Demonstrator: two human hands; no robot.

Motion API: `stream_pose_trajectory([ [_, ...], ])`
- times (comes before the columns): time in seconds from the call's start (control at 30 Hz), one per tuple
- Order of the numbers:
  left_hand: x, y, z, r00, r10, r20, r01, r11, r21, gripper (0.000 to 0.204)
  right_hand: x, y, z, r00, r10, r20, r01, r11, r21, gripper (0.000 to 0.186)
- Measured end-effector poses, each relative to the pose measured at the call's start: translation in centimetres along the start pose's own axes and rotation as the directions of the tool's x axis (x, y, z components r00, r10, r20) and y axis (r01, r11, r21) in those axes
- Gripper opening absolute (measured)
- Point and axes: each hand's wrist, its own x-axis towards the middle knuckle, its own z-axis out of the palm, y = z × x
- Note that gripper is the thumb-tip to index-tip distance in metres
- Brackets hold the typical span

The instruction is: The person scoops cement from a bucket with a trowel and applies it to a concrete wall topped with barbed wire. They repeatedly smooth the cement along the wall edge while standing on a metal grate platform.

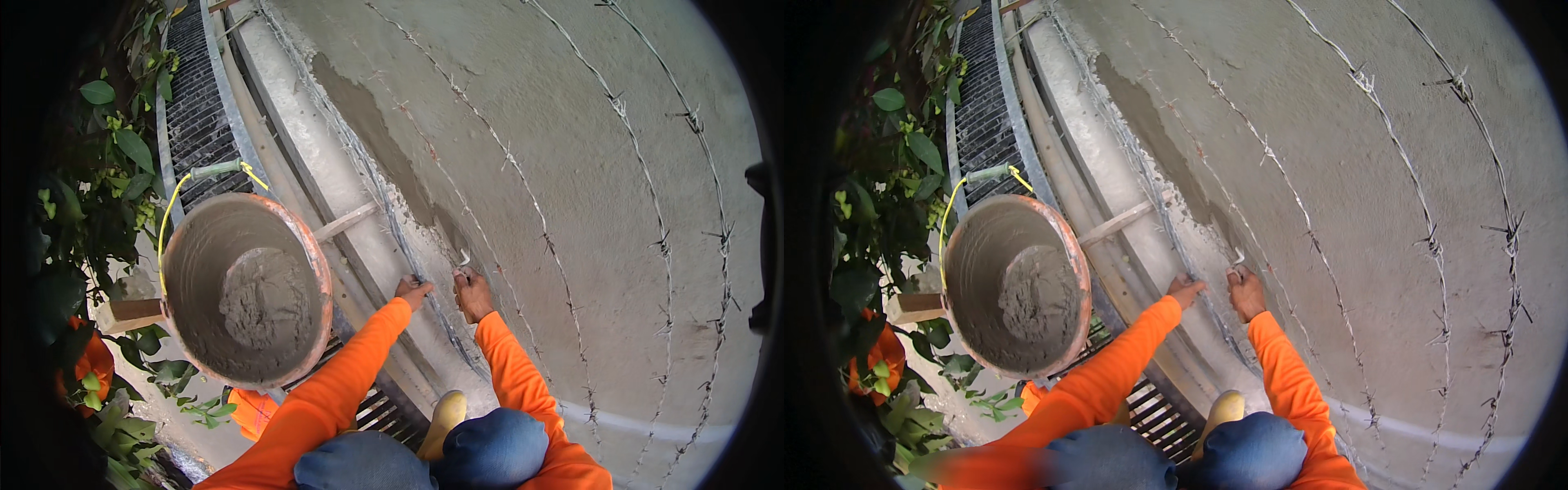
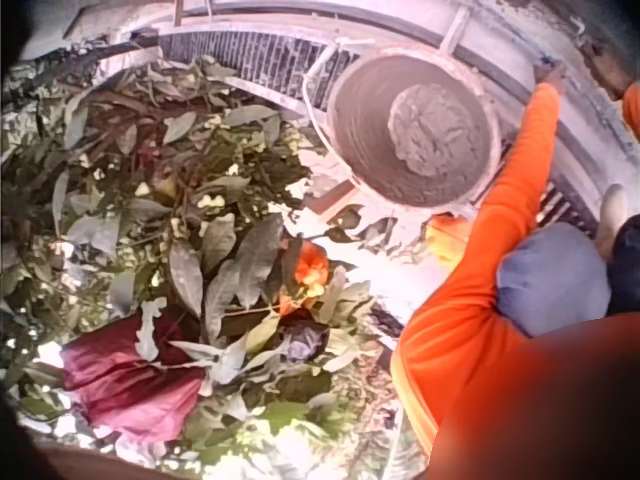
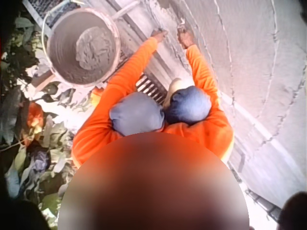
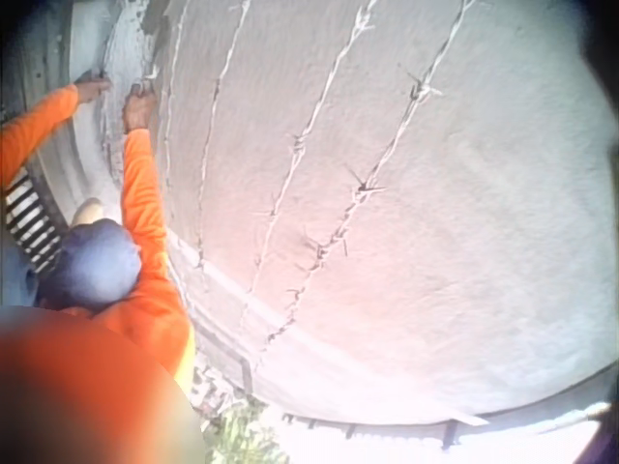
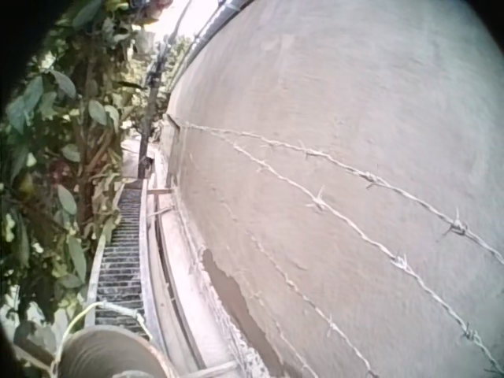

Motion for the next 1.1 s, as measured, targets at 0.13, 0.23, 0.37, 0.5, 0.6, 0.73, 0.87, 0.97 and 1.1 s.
stream_pose_trajectory([
  [0.13,0.2,0.4,0.0,0.999,-0.024,0.047,0.024,1.0,-0.008,0.055,2.8,-0.5,2.0,0.98,-0.2,0.007,0.197,0.954,-0.227,0.033],
  [0.23,0.3,0.2,-0.1,0.998,-0.033,0.06,0.033,0.999,-0.001,0.052,6.5,-1.2,3.8,0.958,-0.286,-0.001,0.274,0.92,-0.28,0.042],
  [0.37,0.1,0.3,-0.3,0.999,-0.002,0.049,0.002,1.0,-0.007,0.047,7.6,-2.5,3.2,0.99,-0.138,0.014,0.138,0.975,-0.172,0.039],
  [0.5,-0.9,1.0,-0.2,0.998,0.0,0.057,-0.001,1.0,0.025,0.038,4.7,-3.1,1.9,0.989,-0.151,0.007,0.151,0.988,-0.03,0.036],
  [0.6,-1.2,1.6,0.0,0.998,-0.024,0.052,0.021,0.998,0.06,0.038,3.6,-3.0,2.2,0.985,-0.168,-0.036,0.164,0.981,-0.107,0.038],
  [0.73,-0.9,1.5,0.4,0.999,-0.047,-0.009,0.047,0.999,0.023,0.048,6.1,-3.1,3.8,0.971,-0.238,0.016,0.232,0.924,-0.306,0.046],
  [0.87,-0.7,0.8,0.3,0.999,-0.029,-0.04,0.031,0.997,0.071,0.04,10.1,-2.7,5.5,0.979,-0.202,0.042,0.204,0.914,-0.352,0.049],
  [0.97,-0.7,0.9,0.1,0.999,-0.031,-0.018,0.032,0.998,0.061,0.042,12.3,-2.1,6.6,0.958,-0.282,-0.051,0.245,0.897,-0.368,0.041],
  [1.1,-1.0,1.3,0.0,0.999,-0.047,0.017,0.046,0.996,0.083,0.046,12.7,-1.9,6.8,0.87,-0.481,-0.111,0.395,0.813,-0.427,0.037],
])
